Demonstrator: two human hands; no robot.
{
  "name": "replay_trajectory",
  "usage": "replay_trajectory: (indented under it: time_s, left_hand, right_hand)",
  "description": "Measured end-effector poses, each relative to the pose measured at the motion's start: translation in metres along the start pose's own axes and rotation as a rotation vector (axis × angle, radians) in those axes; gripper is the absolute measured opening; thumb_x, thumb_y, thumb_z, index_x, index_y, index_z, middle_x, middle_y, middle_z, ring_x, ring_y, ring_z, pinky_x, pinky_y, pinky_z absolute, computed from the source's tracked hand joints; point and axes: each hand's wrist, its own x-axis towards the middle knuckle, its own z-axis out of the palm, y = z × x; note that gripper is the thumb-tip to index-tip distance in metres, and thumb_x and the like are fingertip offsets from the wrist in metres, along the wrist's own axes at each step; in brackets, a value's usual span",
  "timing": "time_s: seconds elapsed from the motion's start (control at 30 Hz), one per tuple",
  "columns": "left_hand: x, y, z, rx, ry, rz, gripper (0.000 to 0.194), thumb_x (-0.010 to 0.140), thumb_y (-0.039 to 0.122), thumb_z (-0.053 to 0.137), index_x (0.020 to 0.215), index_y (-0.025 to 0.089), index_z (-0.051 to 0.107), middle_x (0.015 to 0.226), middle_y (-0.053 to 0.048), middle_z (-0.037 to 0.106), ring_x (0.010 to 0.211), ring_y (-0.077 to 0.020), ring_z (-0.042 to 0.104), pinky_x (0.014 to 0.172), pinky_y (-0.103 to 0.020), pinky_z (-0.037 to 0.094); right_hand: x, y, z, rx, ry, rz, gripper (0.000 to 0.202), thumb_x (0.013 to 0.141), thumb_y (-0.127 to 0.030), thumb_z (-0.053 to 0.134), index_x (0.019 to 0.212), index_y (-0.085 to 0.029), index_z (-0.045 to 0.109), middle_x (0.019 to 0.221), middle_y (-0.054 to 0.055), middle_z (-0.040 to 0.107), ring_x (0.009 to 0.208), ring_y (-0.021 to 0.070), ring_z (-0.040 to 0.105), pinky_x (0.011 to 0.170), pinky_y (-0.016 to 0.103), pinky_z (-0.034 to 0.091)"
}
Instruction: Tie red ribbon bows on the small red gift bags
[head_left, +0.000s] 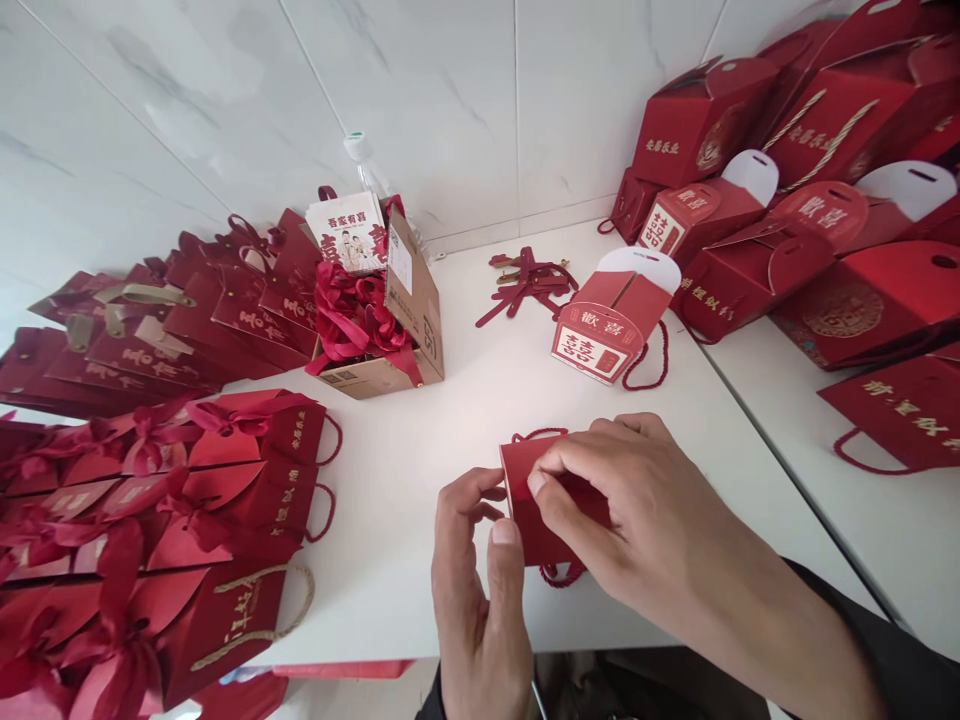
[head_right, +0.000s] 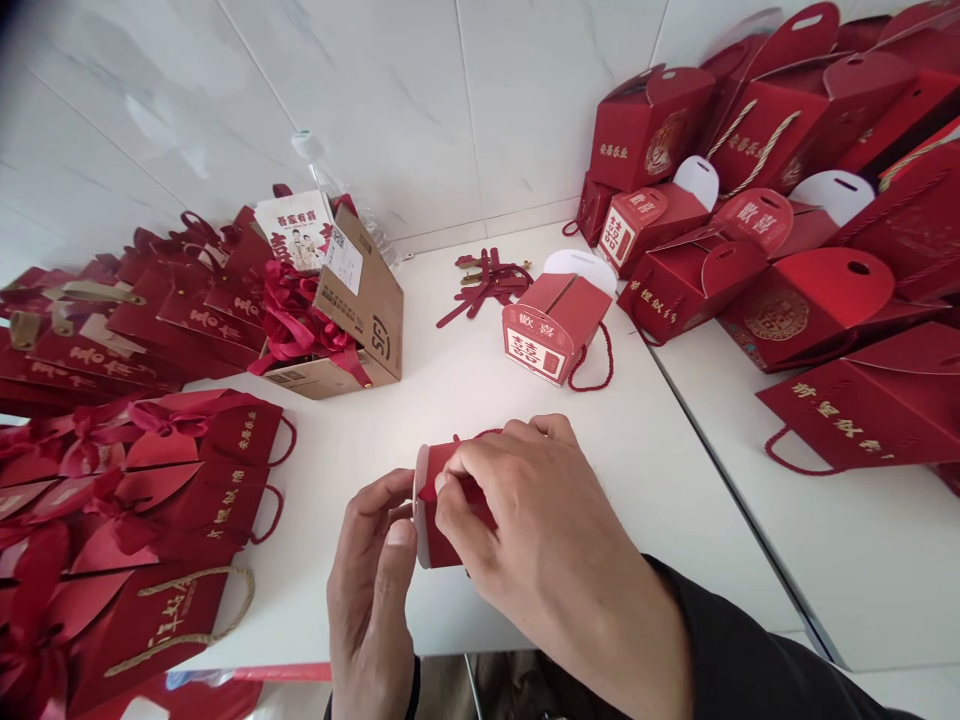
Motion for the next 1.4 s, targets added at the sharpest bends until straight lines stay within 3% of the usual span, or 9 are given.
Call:
replay_trajectory:
  time_s: [0.27,0.67,0.9,1.0,1.1,1.17,1.27,1.4]
  left_hand:
    - [-0.001,0.001,0.0,0.001,0.025,-0.028,0.025,0.103,0.039,0.051,0.118,0.026,0.066,0.117,-0.006,0.067,0.1,-0.0209,0.061,0.083,-0.032,0.051]
    - [-0.001,0.001,-0.002,0.006,0.029,-0.027,0.026,0.103,0.04,0.051,0.118,0.025,0.066,0.118,-0.007,0.068,0.105,-0.0232,0.062,0.082,-0.032,0.053]
    - [-0.002,-0.002,-0.004,-0.015,0.017,-0.035,0.029,0.102,0.045,0.054,0.119,0.025,0.066,0.119,-0.008,0.068,0.109,-0.0251,0.063,0.088,-0.035,0.052]
    - [0.001,-0.003,-0.005,-0.027,0.005,-0.031,0.027,0.103,0.045,0.054,0.115,0.025,0.068,0.112,-0.006,0.069,0.102,-0.0223,0.065,0.084,-0.032,0.054]
    - [0.005,-0.007,-0.009,-0.069,-0.087,-0.033,0.024,0.103,0.044,0.056,0.104,0.023,0.067,0.101,-0.005,0.07,0.083,-0.0176,0.067,0.073,-0.028,0.055]
    - [0.007,-0.01,-0.012,-0.08,-0.127,-0.015,0.023,0.103,0.043,0.056,0.099,0.022,0.066,0.097,-0.005,0.07,0.08,-0.0165,0.067,0.072,-0.027,0.056]
    - [0.008,-0.012,-0.015,-0.083,-0.05,-0.032,0.023,0.103,0.043,0.057,0.098,0.022,0.064,0.102,-0.005,0.072,0.089,-0.0167,0.069,0.077,-0.026,0.058]
    - [0.011,-0.016,-0.02,-0.294,0.099,-0.161,0.023,0.101,0.045,0.059,0.095,0.023,0.059,0.096,-0.002,0.072,0.089,-0.0185,0.073,0.079,-0.032,0.062]
  right_hand:
    - [-0.001,-0.003,-0.003,0.061,-0.011,0.003,0.03,0.099,-0.017,0.052,0.069,-0.022,0.054,0.07,-0.005,0.067,0.068,0.0159,0.054,0.079,0.038,0.035]
    - [-0.001,0.002,0.007,-0.098,0.023,-0.044,0.026,0.098,-0.018,0.05,0.074,-0.021,0.06,0.072,-0.002,0.069,0.07,0.0188,0.055,0.081,0.039,0.032]
    - [-0.001,-0.001,0.007,-0.026,0.04,-0.07,0.025,0.098,-0.017,0.052,0.074,-0.022,0.059,0.074,-0.003,0.07,0.072,0.0178,0.057,0.082,0.039,0.032]
    - [0.0,-0.003,0.008,-0.008,0.007,-0.073,0.028,0.1,-0.015,0.053,0.073,-0.021,0.059,0.077,-0.004,0.07,0.075,0.0165,0.057,0.084,0.04,0.033]
    - [-0.003,-0.005,0.009,-0.011,-0.024,-0.077,0.029,0.102,-0.016,0.052,0.075,-0.022,0.06,0.078,-0.004,0.068,0.076,0.0165,0.055,0.084,0.04,0.035]
    - [-0.006,-0.005,0.008,0.002,-0.023,-0.082,0.025,0.104,-0.017,0.052,0.081,-0.022,0.062,0.082,-0.003,0.069,0.079,0.0173,0.056,0.086,0.041,0.037]
    - [-0.011,-0.003,0.005,0.031,-0.009,-0.086,0.011,0.104,-0.022,0.056,0.105,-0.027,0.065,0.104,-0.001,0.071,0.1,0.0212,0.06,0.092,0.041,0.044]
    - [-0.02,0.008,-0.002,-0.022,0.059,-0.135,0.032,0.104,-0.033,0.057,0.136,-0.033,0.054,0.131,0.006,0.064,0.128,0.0289,0.056,0.102,0.045,0.051]
